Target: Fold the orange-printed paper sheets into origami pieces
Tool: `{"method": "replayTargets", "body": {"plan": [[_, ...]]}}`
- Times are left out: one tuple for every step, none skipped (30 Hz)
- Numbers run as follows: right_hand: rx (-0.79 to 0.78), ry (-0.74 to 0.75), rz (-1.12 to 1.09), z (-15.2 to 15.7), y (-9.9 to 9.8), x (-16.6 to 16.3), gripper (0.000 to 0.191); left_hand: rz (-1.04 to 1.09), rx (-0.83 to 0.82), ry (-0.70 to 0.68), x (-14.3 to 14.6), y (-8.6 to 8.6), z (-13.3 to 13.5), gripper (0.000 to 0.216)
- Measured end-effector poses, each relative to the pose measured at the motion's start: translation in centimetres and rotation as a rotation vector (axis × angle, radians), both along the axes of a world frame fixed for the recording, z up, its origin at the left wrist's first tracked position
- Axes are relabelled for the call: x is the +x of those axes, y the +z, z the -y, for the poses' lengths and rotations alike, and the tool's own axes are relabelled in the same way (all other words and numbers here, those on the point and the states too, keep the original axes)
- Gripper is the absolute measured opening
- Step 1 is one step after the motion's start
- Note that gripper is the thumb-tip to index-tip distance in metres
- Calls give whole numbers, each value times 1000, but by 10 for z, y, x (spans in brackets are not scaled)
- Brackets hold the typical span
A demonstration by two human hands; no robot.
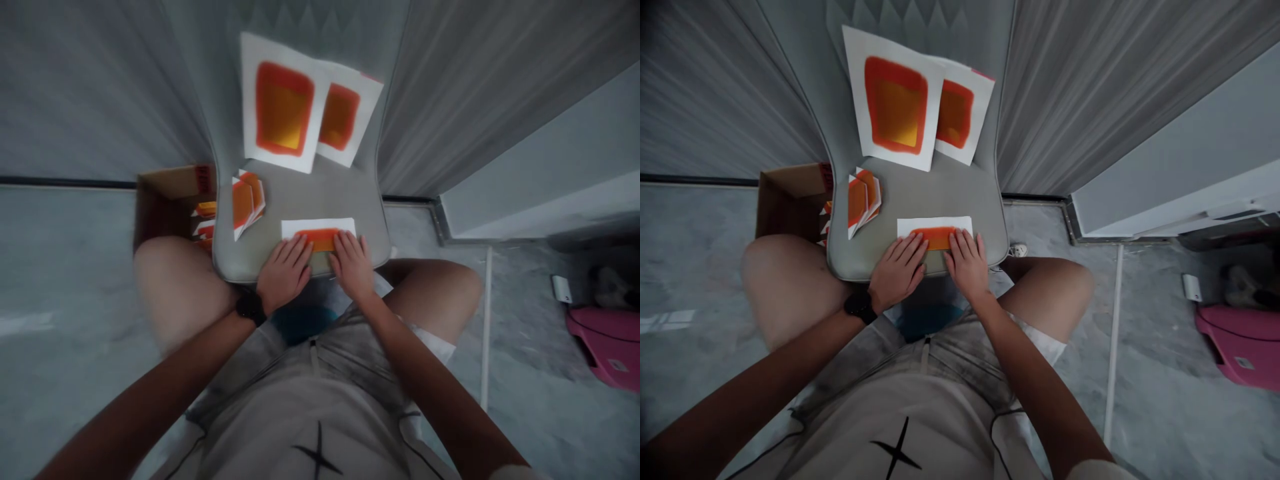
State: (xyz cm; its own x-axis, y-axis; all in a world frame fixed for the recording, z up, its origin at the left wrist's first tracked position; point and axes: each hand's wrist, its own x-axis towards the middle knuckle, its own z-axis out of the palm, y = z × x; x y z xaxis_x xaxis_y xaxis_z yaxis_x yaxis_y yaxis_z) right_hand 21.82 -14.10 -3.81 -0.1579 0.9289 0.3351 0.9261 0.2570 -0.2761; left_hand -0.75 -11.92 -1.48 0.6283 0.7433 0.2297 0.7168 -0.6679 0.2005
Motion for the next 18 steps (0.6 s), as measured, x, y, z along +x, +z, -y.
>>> {"method": "replayTargets", "body": {"plan": [[-9,-2,4,1,-1,0,54,4,-5,1,0,0,0,61],[-16,-6,6,1,-2,0,54,8,-8,2,0,0,0,61],[-21,-8,9,1,-3,-1,55,10,-11,3,0,-1,0,61],[-25,-11,13,1,-4,-1,55,13,-13,3,0,-1,0,62],[-26,-13,18,1,-4,-1,55,15,-15,3,0,-1,0,62],[-26,-17,24,1,-3,-2,55,17,-16,1,0,-1,0,62],[-27,-20,30,1,-3,-2,56,19,-17,-1,0,-1,0,63],[-27,-22,34,1,-3,-2,56,18,-16,-1,0,-1,0,63],[-29,-25,36,0,-3,-2,56,15,-14,3,1,-1,0,62],[-31,-29,35,0,-2,-2,56,10,-11,12,1,0,0,62],[-36,-33,31,0,-2,-2,56,5,-8,24,1,0,0,61],[-40,-37,26,0,-2,-2,56,-1,-5,36,1,1,1,60],[-42,-41,22,-1,-2,-2,55,-6,-3,46,1,1,1,60],[-43,-43,20,-1,-1,-2,54,-10,-2,52,1,2,1,59],[-42,-44,22,-1,-1,-2,54,-13,-1,55,1,2,1,59],[-39,-45,26,-1,0,-1,53,-16,1,55,1,2,1,59],[-37,-47,31,-1,0,-1,52,-21,3,55,1,2,1,59],[-35,-51,34,-1,0,-1,52,-24,6,56,1,2,1,59]]}}
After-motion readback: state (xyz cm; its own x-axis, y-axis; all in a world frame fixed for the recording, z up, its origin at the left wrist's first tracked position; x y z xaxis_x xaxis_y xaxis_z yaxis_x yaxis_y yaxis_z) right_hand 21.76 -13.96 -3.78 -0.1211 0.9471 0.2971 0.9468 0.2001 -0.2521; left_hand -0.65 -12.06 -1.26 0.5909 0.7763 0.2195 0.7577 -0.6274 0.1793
